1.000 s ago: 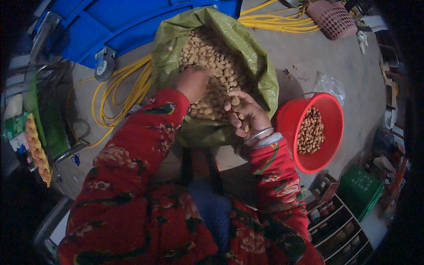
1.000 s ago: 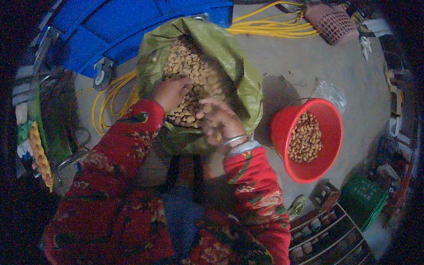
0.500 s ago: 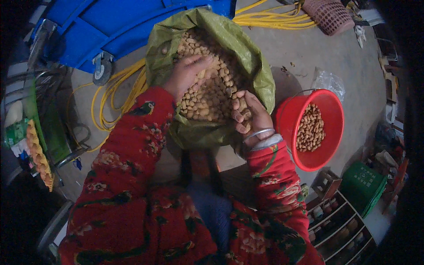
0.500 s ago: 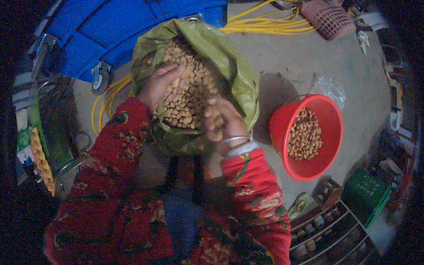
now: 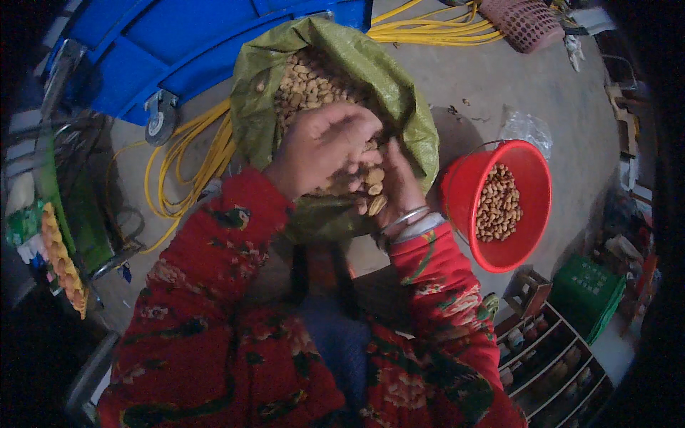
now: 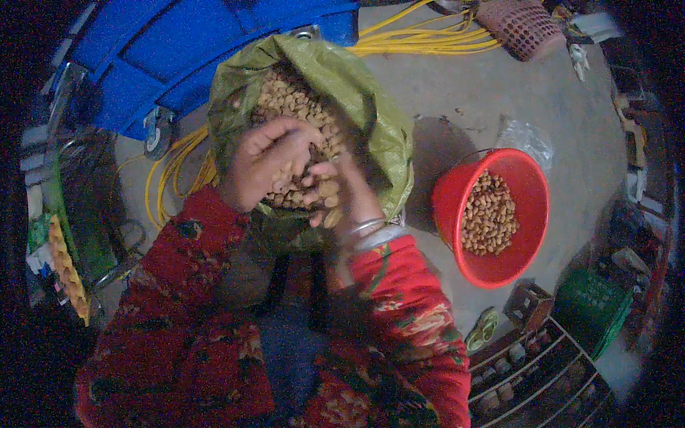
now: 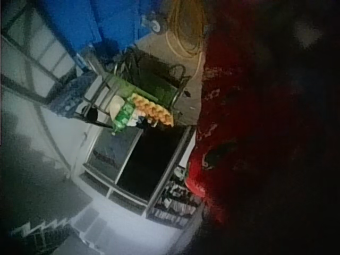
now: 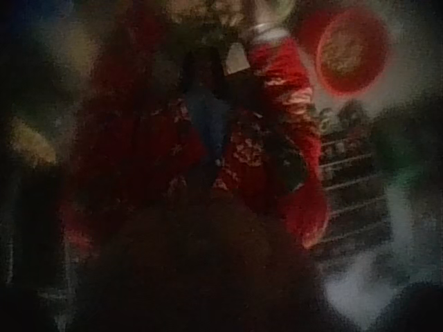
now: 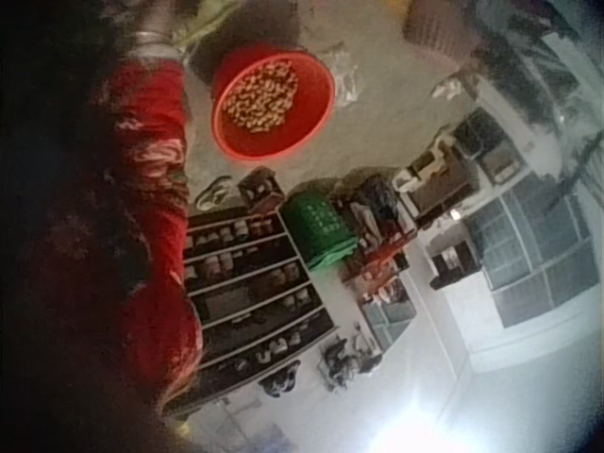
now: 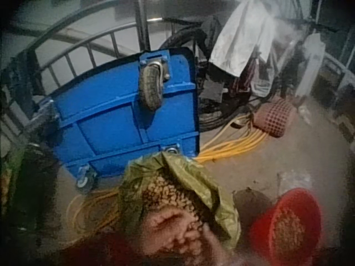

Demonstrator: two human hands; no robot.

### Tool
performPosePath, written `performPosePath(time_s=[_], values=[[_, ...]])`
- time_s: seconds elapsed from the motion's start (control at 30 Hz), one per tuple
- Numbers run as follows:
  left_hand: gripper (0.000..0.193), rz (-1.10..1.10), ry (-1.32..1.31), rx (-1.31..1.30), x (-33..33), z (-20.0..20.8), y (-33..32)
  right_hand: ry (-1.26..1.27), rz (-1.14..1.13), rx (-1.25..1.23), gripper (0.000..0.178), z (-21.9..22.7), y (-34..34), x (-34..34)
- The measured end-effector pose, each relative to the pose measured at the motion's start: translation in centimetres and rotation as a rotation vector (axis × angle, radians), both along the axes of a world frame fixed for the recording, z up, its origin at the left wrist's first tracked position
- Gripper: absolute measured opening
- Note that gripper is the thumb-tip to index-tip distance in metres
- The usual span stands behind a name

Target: The person sits on the floor and sorts peanuts by hand, transferring them from a green sack into a red bucket. The person repeatedly scoops peanuts from the sack and places them into the bucket.

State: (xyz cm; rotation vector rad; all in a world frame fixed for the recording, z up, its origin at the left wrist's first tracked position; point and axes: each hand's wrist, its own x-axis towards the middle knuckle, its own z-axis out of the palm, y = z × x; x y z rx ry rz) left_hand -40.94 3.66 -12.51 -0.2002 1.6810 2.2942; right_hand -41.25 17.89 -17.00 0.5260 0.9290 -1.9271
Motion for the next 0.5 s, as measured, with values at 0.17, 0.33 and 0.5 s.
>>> performPosePath(time_s=[0.17,0.33,0.5], values=[[0.007,0.235,0.253,-0.232,0.9,0.5,2.3,-0.045,0.017,-0.200,0.034,0.1,-0.8,1.1],[0.008,0.092,0.772,-0.546,1.1,0.1,3.1,0.023,-0.230,-0.258,0.037,-0.6,-2.6,0.9],[0.007,0.104,0.887,-0.565,1.4,0.5,2.9,-0.018,-0.188,-0.311,0.038,0.4,-1.0,0.8]])
